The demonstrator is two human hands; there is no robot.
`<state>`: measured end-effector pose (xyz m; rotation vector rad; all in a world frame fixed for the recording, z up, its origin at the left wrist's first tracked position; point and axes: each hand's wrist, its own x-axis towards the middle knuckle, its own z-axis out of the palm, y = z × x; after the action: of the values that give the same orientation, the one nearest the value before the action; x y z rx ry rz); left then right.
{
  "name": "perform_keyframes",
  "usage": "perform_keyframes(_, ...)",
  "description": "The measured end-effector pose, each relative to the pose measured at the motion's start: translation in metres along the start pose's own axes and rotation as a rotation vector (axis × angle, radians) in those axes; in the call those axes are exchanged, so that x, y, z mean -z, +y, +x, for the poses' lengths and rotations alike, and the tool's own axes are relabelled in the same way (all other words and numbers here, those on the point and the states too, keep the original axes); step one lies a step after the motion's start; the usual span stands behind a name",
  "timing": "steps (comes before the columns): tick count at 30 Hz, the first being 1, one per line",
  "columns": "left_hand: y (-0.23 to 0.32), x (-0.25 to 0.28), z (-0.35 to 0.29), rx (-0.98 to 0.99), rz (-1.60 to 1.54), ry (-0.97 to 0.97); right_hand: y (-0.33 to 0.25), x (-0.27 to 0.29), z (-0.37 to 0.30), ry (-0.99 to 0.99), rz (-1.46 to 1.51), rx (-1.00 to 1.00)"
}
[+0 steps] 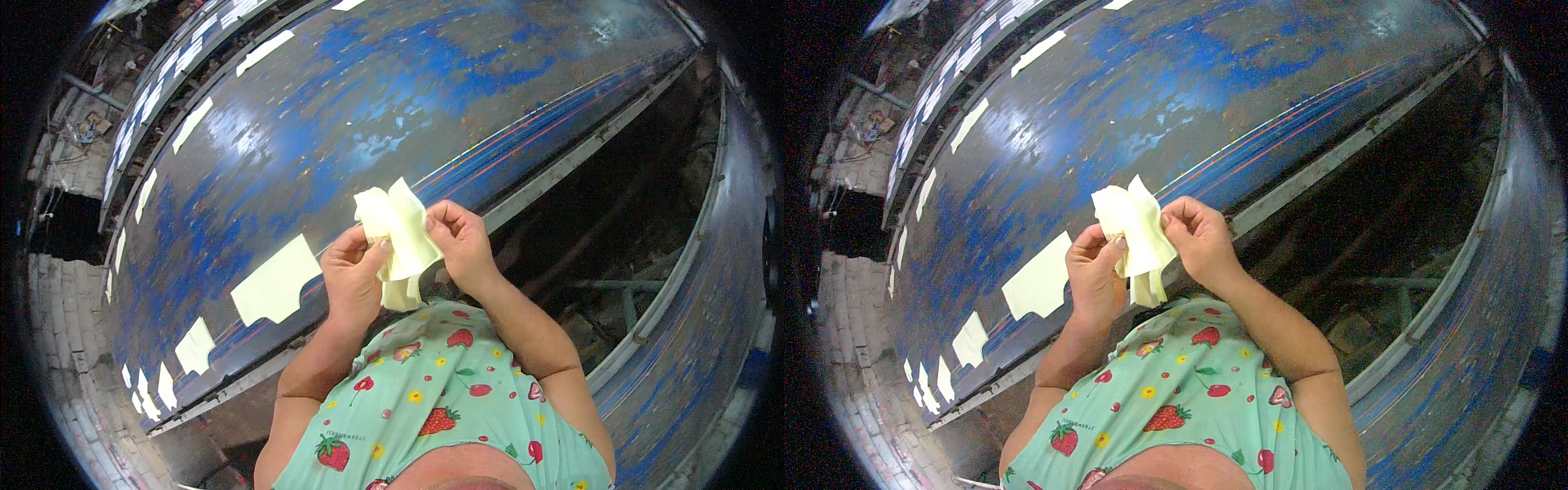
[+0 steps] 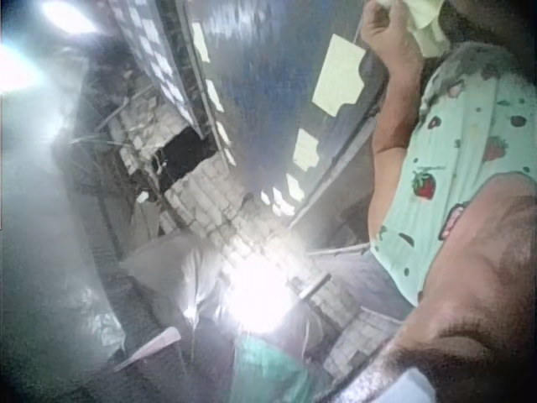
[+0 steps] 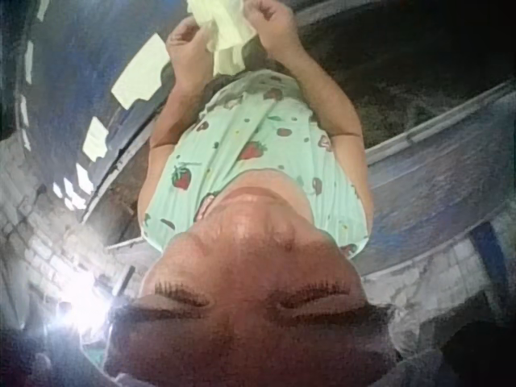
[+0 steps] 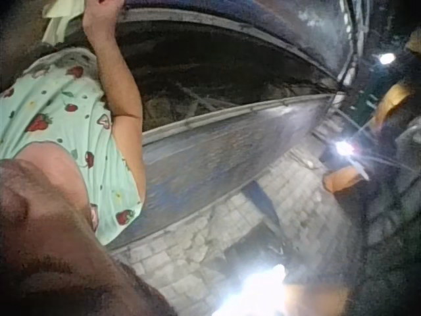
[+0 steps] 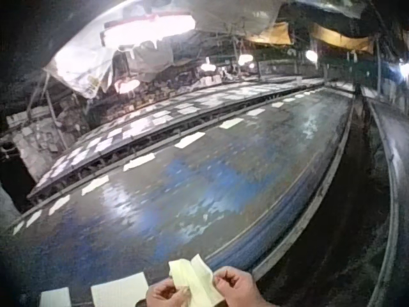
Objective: The person repeatedly folds thin, pale yellow dough sheets by hand on a long blue work surface. They fold each sheet in half, then fold again into smaller rectangles, and place the folded pieces on the table. The process continues with multiple sheets throughout the clip.
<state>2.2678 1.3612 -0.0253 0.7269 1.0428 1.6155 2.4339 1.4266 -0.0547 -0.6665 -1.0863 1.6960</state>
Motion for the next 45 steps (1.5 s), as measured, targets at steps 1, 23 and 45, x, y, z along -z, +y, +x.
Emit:
perform_keyframes(1, -0.003, -0.002, 0.009, 0.009, 0.015, 0.003, -0.002, 0.003, 0.009, 0.059, 0.046, -0.085)
perform_keyframes(23, -0.054, -0.045, 0.128, 0.283, -0.114, -0.097, -0.054, 0.078, 0.113, -0.062, -0.231, -0.278)
perform_keyframes(45, -0.108, -0.189, 0.071, 0.221, -0.159, 0.108, -0.099, 0.221, 0.083, -0.37, 0.174, -0.433)
